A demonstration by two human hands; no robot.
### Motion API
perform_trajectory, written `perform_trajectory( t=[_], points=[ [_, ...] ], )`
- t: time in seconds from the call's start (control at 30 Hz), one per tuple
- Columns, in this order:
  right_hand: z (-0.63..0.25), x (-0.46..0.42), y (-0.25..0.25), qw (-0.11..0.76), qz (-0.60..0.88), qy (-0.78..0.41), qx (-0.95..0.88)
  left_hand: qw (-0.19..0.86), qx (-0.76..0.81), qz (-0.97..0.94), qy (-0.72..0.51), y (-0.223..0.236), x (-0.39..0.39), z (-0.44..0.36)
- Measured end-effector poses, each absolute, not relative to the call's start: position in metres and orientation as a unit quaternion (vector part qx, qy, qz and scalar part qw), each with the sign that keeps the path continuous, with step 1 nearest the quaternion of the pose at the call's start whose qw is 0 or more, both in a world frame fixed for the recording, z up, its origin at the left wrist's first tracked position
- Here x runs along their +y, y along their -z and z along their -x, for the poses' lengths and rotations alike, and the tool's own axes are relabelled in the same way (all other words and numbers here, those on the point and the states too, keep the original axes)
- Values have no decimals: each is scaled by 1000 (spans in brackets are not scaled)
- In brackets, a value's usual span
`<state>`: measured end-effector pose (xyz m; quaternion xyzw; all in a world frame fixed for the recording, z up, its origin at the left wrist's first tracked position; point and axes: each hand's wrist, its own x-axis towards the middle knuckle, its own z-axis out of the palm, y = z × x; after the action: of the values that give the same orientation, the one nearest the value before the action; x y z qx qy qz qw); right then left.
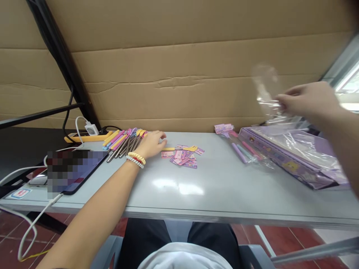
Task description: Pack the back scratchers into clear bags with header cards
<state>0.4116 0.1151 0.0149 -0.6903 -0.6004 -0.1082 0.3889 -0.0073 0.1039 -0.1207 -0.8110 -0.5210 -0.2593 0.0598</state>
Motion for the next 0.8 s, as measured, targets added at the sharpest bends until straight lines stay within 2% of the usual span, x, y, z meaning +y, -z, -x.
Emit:
perform_trajectory(
  t=[0.13, 0.2, 0.33, 0.4, 0.53, 0.8],
  points=[
    [-311, 104, 19, 502, 601, -143, -605, 42, -521, 823, 222, 127, 100, 1],
    [-277, 111, 47, 506, 547, -239, -622, 34, -524, 822, 219, 129, 98, 0],
    [-243, 123, 105, 484, 516, -338, -620, 18, -518, 825, 223, 130, 96, 2],
    [-238, 122, 126, 432, 494, -378, -652, 13, -518, 826, 223, 130, 96, 3],
    [-240, 114, 142, 340, 489, -347, -724, 14, -520, 830, 204, 133, 99, 5],
    [-242, 112, 137, 230, 504, -202, -808, 1, -490, 858, 154, 141, 106, 9]
  ],
)
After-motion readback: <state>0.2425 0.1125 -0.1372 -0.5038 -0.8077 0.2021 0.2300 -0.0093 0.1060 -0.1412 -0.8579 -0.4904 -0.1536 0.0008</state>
